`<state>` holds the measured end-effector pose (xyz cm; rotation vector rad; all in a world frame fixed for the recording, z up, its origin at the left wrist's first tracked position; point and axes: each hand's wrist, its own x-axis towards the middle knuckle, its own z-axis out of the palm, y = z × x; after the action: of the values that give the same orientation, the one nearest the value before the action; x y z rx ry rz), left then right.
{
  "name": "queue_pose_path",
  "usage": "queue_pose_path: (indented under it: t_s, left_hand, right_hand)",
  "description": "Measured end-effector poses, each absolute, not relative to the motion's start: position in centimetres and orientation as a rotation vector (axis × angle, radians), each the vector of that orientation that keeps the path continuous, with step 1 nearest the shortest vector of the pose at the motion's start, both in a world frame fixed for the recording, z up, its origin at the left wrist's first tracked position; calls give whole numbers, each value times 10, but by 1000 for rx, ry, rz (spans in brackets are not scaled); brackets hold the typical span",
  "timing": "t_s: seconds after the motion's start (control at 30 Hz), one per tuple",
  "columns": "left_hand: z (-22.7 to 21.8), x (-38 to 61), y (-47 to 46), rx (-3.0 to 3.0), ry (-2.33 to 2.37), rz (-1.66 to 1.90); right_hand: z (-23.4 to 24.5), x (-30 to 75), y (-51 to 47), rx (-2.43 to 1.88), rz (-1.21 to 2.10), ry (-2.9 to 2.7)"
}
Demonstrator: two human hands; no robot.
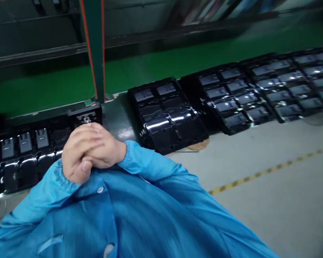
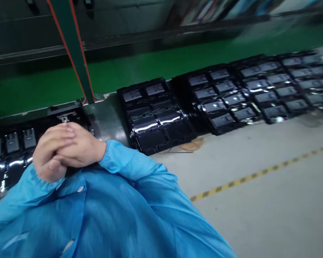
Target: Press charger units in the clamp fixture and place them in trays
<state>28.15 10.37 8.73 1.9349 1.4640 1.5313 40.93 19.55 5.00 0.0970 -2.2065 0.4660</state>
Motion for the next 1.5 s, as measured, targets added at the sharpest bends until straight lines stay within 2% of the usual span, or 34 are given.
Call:
queue_pose_path:
  t_s: [0.07,0.13,0.23,0.3,0.4,0.57,0.8,1.0,1.3,1.5]
  left_hand:
    - [82,284,97,1794,1479,1831]
    - [71,282,89,1595,1663,1826]
    - [48,272,79,1371,1897,1229]
    - [31,267,76,1301,1923,828]
    - [11,265,76,1316,1975,597]
    - [-5,267,86,1168,1958,741]
    - [-14,266,102,1031,1871,802]
    - [-3,261,79,955,1695,953]
    - [33,278,43,877,1354,994]
    - [41,279,39,1079,1425,882]
  right_hand:
    - [76,408,199,-4,631,-2099]
    - [103,403,209,-196,801,-2007]
    - [125,393,234,-439,932,-1936]
    - [122,390,249,-537,944,-1928]
    - [99,396,255,-669,880,-1824]
    - [42,427,217,-923,790,-1664]
    - [-15,453,164,-1143,1101,-1755]
    - [-13,463,141,-1146,1310,-1737]
    - [5,460,144,-1017,2000,-1423]
    - [18,476,144,-1086,1973,-1331]
